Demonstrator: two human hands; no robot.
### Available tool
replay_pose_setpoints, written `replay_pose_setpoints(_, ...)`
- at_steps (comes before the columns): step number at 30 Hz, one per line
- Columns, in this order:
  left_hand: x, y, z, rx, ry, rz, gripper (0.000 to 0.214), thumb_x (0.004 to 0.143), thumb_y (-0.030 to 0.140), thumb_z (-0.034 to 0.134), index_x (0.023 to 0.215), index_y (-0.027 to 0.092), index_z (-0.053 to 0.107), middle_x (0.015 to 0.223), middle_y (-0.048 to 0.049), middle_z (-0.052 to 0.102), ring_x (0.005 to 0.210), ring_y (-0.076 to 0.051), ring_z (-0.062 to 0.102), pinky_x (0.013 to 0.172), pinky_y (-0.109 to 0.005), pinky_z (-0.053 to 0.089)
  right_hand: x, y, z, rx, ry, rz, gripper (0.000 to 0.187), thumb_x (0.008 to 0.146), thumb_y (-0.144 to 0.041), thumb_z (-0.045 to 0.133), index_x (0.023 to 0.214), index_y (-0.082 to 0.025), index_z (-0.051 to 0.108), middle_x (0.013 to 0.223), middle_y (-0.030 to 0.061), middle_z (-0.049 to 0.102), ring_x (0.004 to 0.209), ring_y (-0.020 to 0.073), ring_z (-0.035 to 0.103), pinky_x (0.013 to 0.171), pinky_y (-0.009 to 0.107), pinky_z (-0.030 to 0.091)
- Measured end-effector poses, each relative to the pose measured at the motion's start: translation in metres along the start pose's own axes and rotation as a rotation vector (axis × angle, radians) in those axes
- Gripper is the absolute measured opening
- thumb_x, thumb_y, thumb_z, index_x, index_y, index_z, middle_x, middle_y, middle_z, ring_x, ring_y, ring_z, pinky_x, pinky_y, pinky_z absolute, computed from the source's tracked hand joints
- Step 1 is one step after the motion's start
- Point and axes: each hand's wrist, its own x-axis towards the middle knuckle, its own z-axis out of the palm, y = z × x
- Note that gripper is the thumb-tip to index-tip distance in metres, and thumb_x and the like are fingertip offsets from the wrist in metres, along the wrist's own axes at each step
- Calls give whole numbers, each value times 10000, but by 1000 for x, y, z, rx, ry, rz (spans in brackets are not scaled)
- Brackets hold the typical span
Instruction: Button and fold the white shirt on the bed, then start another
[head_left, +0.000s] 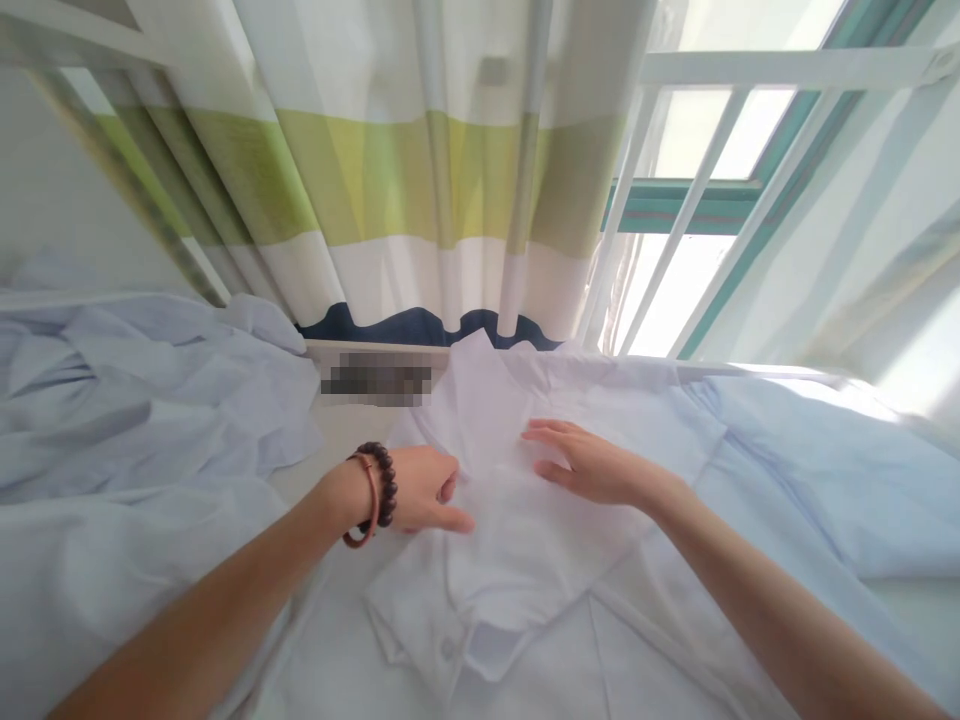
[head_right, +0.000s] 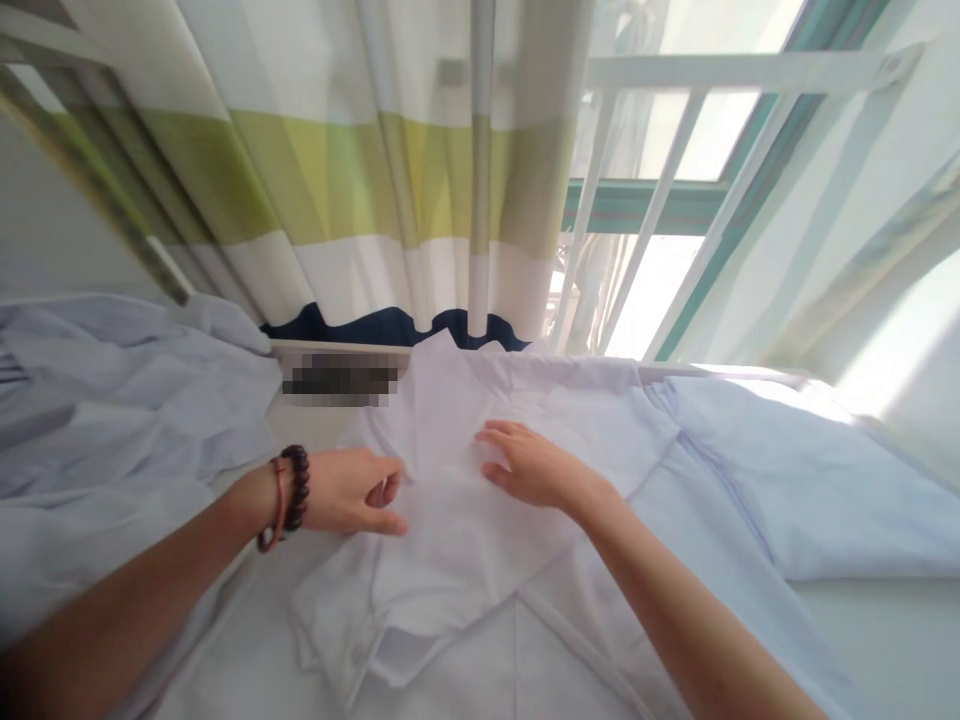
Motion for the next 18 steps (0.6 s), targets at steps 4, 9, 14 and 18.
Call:
replay_pose_setpoints(4,-5,6,8,61,-149,-33,406,611,547,710,764,181,625,529,-5,630,470,-183,569,480,-260,392,3,-9,11,11,-2,19,522,930,-382,412,1397,-149,441,1507,128,349,1382,265,320,1117,438,288)
replay_pose_setpoints(9,6,-16,7,-293,-336,361,354,594,340,782,888,186,659,834,12,720,721,-176,646,625,-224,495,-7,-3,10,78,-64,41,622,931,-505,380,1462,-183,341,1567,90,214,1434,255,186,1157,445,199)
replay_pose_setpoints(14,7,-42,-1,-674,-399,540,364,714,299,718,1040,155,641,1064,-33,706,987,-228,641,835,-278,520,-33,2,-16,117,-134,175,788,845,-571,494,1497,-211,237,1581,108,149,1422,313,201,1104,482,296)
replay_pose_setpoints(18,14,-52,5,-719,-490,376,580,603,371,810,1115,186,611,1065,-52,711,956,-251,665,749,-300,557,-53,-19,-30,109,-105,149,429,845,-424,558,1216,-208,548,1286,109,541,1171,276,520,933,414,446)
